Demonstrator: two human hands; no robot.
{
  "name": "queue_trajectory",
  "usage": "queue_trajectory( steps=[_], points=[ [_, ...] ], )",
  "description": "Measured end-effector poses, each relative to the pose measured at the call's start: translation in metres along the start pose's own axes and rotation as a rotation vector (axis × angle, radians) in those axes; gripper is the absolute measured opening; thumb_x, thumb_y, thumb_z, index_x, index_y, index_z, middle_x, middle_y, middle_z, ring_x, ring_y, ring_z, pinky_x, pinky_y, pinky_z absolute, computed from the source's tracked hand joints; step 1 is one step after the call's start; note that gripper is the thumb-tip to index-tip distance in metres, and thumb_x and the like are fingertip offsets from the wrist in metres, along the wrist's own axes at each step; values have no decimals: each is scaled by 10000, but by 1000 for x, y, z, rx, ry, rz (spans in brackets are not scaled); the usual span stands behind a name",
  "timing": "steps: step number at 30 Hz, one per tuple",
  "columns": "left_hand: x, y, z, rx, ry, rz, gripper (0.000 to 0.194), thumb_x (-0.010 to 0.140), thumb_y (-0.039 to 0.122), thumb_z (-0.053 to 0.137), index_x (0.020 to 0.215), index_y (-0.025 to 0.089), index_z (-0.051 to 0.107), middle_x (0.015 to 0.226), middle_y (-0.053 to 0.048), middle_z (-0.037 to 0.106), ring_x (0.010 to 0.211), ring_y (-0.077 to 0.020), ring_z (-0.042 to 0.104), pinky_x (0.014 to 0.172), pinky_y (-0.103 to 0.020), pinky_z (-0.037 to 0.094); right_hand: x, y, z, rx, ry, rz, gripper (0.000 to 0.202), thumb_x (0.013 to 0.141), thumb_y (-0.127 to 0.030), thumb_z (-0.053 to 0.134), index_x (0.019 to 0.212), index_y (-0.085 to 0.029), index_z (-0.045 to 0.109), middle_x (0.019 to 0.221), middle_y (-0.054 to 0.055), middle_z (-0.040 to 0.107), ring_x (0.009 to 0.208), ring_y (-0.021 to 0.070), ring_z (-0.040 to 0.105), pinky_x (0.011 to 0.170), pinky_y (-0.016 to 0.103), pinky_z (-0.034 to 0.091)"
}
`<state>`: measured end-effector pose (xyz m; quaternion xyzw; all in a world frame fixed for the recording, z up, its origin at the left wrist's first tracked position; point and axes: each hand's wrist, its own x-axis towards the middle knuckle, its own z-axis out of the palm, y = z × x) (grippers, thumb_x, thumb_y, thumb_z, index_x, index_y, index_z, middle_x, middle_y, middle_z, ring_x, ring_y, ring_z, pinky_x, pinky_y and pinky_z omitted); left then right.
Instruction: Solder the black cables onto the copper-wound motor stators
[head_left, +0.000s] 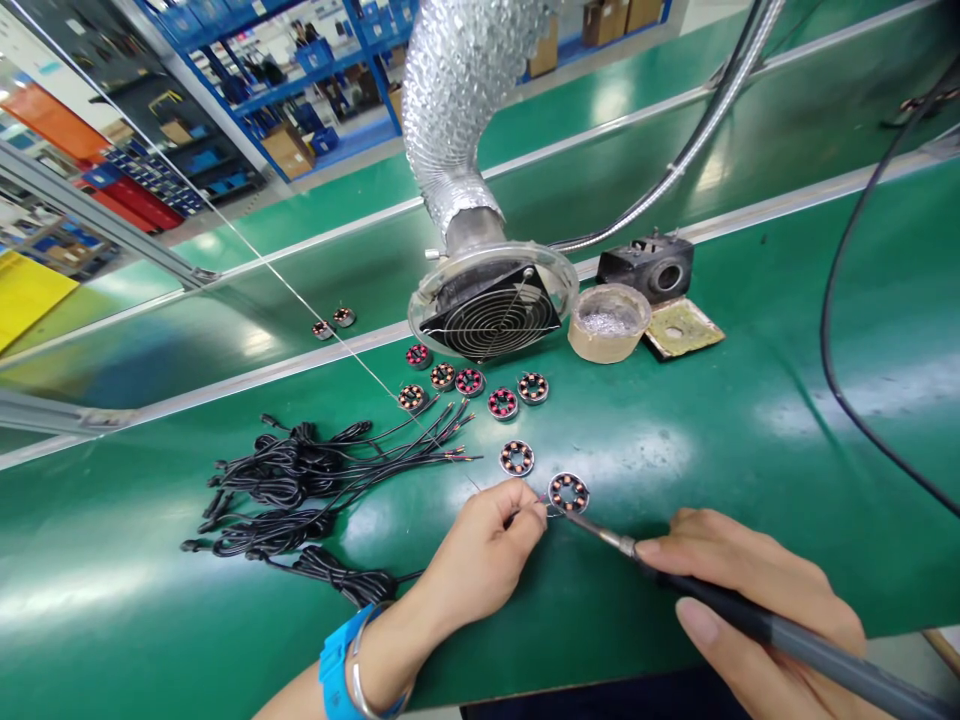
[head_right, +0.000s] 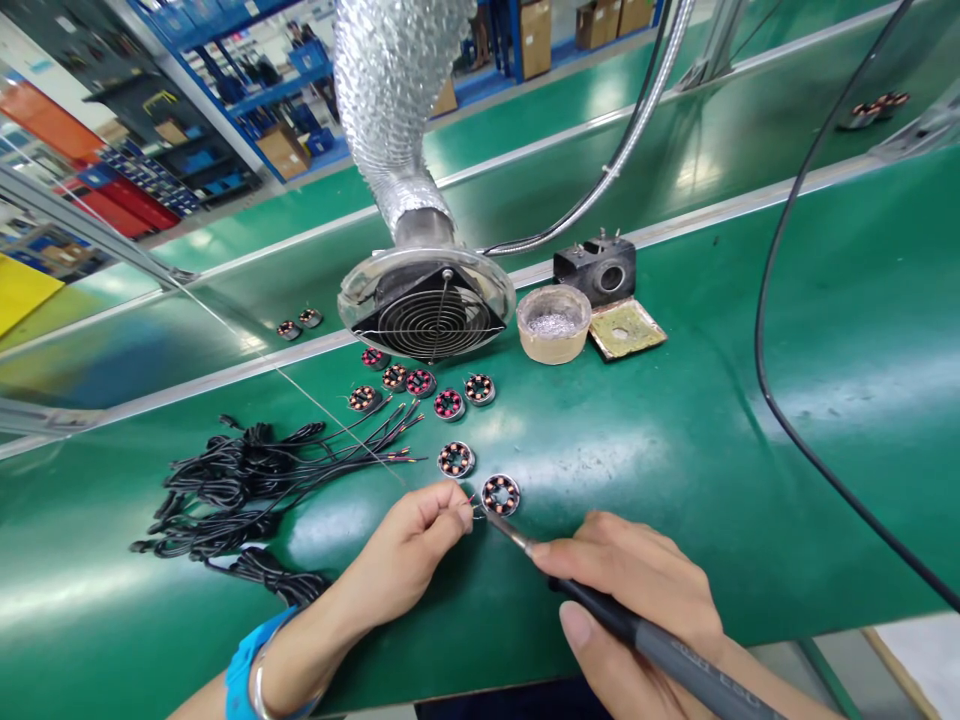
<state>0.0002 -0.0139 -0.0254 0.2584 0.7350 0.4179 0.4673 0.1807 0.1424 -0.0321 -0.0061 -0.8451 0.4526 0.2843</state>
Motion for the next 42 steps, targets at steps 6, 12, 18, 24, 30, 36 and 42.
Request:
queue_trajectory(
  steps=[6,12,18,24,30,36,42],
  points=[
    [0,-1,0,-17,2,-3,261,917,361,454,726,183,464,646,56,356,610,-106,297,562,-235,257,2,1,2,13,4,-17,375,814,-71,505,1163,-160,607,779,49,648,669,162,628,570,295,513],
    [2,-2,-1,-56,6,3,253,892,348,480,709,172,482,593,73,320,555,-88,252,503,-217,221,36,14,-14,-128,164,-96,359,836,-82,543,1168,-183,638,863,52,675,719,165,629,608,291,504],
    [1,-1,-5,-152,25,-93,327,841,489,501,733,181,495,517,78,417,379,-52,302,364,-176,218,70,70,-31,-485,338,-1,264,907,-237,586,1163,-213,645,1098,80,708,999,236,672,889,377,533],
    [3,4,-13,-190,6,-147,194,711,369,536,704,175,538,562,29,549,371,-79,466,318,-168,347,49,61,-5,-324,112,-82,194,917,-154,564,1082,-238,624,801,-3,711,629,126,667,647,243,543],
    [1,4,-16,-67,1,-84,130,673,230,500,702,149,597,560,29,536,413,-58,389,382,-169,281,66,32,27,-186,-249,-259,292,766,-70,513,1026,-196,560,733,18,550,649,175,489,582,305,398],
    [2,-1,-15,-77,13,4,150,772,260,572,690,136,591,575,47,444,527,-74,324,488,-203,255,78,38,33,-38,-350,-267,449,648,-94,544,1087,-186,513,836,39,550,772,206,461,688,344,387],
    [3,-4,-12,-74,32,27,269,861,370,586,768,120,627,654,31,482,606,-93,369,558,-214,294,74,44,37,29,-373,-226,389,751,-74,557,1118,-196,512,886,32,577,813,191,477,721,326,409]
  ],
)
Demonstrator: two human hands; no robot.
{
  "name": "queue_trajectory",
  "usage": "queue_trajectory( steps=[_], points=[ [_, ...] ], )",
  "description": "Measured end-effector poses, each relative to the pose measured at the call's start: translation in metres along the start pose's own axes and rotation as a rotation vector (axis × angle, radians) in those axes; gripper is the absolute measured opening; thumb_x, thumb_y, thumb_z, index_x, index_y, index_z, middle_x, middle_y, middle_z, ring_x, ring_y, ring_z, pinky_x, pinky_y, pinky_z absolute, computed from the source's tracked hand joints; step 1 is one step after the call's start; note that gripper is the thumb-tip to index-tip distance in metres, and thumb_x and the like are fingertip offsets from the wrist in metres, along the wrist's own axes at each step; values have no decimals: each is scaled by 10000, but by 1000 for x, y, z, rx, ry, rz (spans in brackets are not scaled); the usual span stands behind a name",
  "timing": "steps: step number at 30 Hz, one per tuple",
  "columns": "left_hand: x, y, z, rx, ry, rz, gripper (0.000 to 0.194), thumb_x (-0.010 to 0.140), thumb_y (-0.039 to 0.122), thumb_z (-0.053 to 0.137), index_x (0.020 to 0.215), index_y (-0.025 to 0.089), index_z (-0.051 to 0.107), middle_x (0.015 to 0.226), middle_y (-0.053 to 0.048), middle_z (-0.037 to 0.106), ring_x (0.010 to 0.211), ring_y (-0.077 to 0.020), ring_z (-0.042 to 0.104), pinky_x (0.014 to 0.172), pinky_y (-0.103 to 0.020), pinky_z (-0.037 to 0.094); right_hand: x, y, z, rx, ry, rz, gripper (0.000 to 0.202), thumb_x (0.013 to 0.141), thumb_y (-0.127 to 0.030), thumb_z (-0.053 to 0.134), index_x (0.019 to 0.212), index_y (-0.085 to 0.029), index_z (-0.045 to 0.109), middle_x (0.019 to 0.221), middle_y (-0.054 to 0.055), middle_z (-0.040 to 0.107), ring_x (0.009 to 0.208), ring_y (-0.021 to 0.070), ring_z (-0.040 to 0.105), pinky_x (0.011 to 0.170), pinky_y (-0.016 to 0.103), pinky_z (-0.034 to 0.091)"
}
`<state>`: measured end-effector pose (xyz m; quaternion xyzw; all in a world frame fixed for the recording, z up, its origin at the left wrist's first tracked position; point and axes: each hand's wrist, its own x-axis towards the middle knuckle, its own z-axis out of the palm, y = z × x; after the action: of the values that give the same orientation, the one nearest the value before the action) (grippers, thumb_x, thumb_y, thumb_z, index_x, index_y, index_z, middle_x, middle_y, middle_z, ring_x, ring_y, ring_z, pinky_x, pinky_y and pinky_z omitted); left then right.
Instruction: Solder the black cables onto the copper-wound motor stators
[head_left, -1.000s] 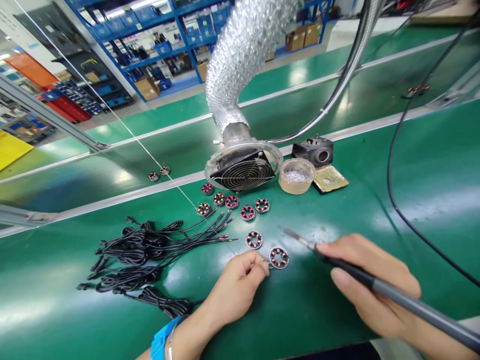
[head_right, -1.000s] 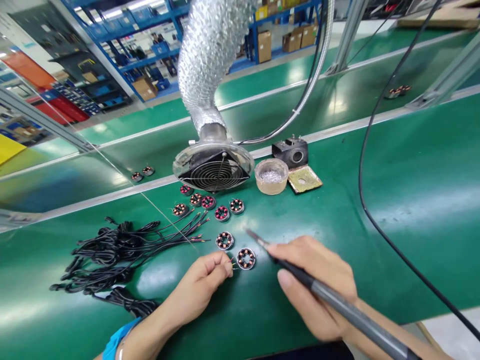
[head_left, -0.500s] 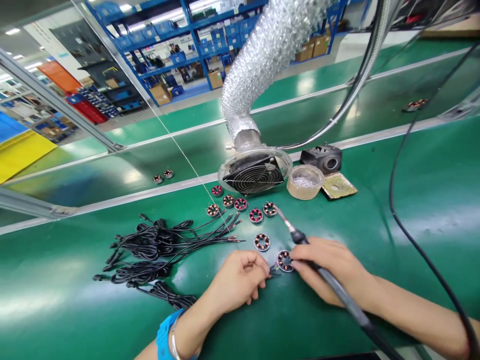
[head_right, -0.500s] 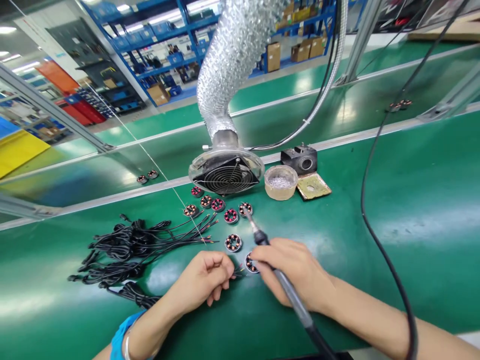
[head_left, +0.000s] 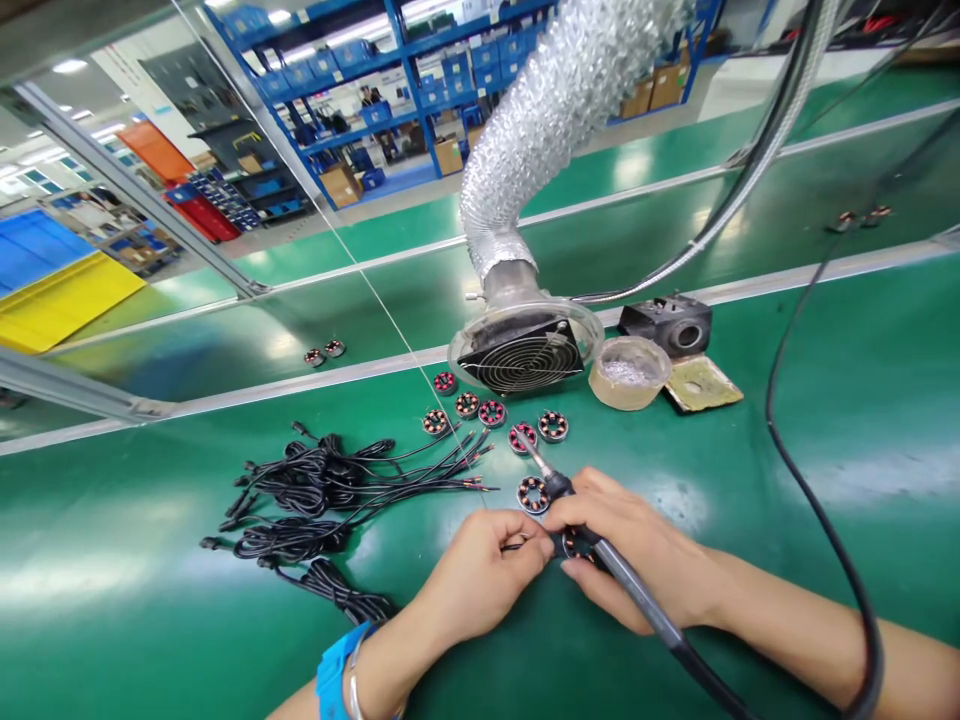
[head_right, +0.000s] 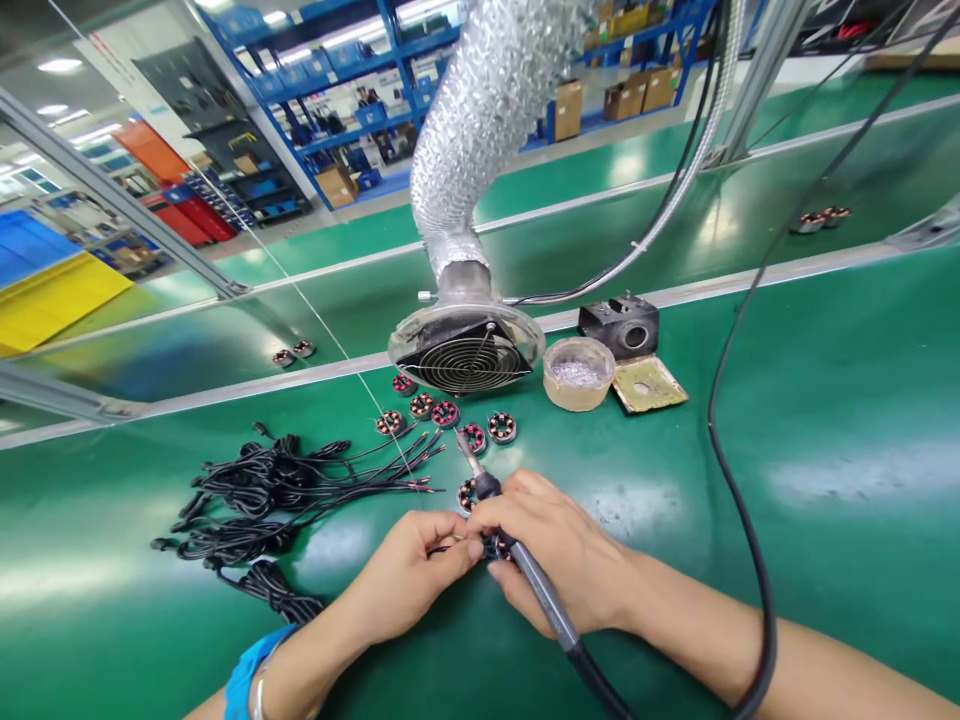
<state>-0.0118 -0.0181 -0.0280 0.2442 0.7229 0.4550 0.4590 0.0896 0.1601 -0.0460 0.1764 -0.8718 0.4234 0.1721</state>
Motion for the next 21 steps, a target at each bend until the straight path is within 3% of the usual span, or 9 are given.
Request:
queue_trajectory(
  steps=[6,12,15,18,21],
  points=[
    [-4,-6,9,54,75,5,261,880,350,558,864,128,695,695,13,550,604,-101,415,541,-204,324,-5,0,8,-23,14,44,314,873,-58,505,1135,-229,529,864,28,590,784,175,533,680,291,475],
    [-16,-3,16,255,174,86,189,856,319,557,786,174,657,608,27,495,530,-105,400,482,-220,301,-11,5,17,-71,92,21,282,896,-99,516,1144,-228,553,800,27,595,696,160,604,597,248,543],
    [-23,-5,25,278,122,109,167,793,288,615,921,188,653,694,-4,591,556,-126,466,512,-234,375,-11,5,21,-105,163,-8,302,885,-100,514,1160,-219,553,756,19,607,658,161,614,571,241,553],
    [-24,-7,30,314,29,93,415,712,247,669,1119,187,615,884,-65,678,655,-176,574,598,-268,478,-12,5,22,-122,202,-14,318,883,-87,497,1172,-213,545,704,4,608,610,155,604,538,238,541],
    [-26,1,23,439,-26,122,491,647,141,645,1137,170,617,957,-93,701,746,-224,637,694,-309,530,-13,4,22,-142,191,11,326,872,-95,503,1176,-205,539,736,14,615,634,160,619,558,255,551]
  ],
)
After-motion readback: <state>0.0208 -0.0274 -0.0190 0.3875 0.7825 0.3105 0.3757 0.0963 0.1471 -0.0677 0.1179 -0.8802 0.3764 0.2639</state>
